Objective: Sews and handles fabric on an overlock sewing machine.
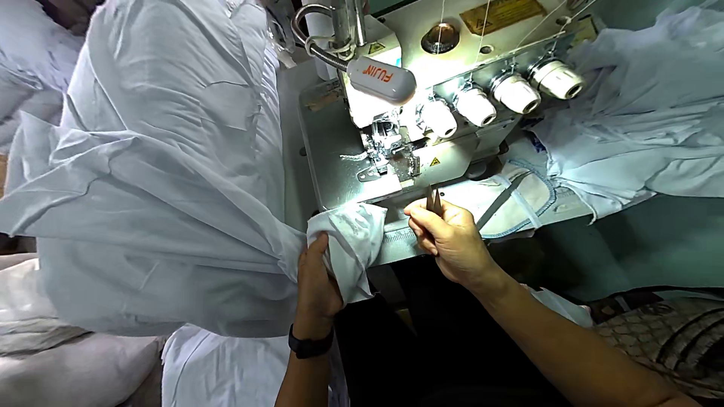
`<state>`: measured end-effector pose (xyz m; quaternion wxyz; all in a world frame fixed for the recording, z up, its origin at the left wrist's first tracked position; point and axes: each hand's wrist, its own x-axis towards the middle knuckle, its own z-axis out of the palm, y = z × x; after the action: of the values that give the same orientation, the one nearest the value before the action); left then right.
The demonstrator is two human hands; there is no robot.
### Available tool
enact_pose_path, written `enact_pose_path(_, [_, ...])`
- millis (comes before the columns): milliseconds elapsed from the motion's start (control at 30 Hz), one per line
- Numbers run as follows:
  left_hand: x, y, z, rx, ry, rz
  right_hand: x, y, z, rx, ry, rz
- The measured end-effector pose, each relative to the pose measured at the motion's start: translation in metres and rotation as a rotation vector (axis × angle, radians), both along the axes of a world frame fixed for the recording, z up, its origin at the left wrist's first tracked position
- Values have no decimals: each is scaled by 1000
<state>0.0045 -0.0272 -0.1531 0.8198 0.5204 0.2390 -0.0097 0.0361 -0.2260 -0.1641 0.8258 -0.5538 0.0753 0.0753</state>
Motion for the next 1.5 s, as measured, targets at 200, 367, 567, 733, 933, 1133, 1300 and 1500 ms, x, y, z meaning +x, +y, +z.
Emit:
enact_pose_path(200, [3,-1,-3,10,-31,6,-22,10,-5,-175,-258,118])
enact_pose_path(367, [6,4,-7,-81,-51,6,-34,26,-8,-203,-330,146])
enact_pose_path(567, [7,11,-6,-178,-65,-1,-6,9,-1,-685,-729,-148])
enact_pose_path(733, [6,12,-9,-212,-86,-21,40,-19,38,-1146,-926,-572])
enact_pose_path(933, [9,10,-24,-67,-81,0,71,-24,36,-1352,-1073,-758])
enact_pose_path(1133, [6,13,-29,-36,-86,16,76,-24,36,-1365,-1154,-747])
enact_pose_path(1300, [6,6,-25,-11,-85,60,78,-18,40,-1400,-1065,-788])
enact_pose_path(1500, [5,9,-33,34,-185,34,69,-70,41,-1154,-814,-951])
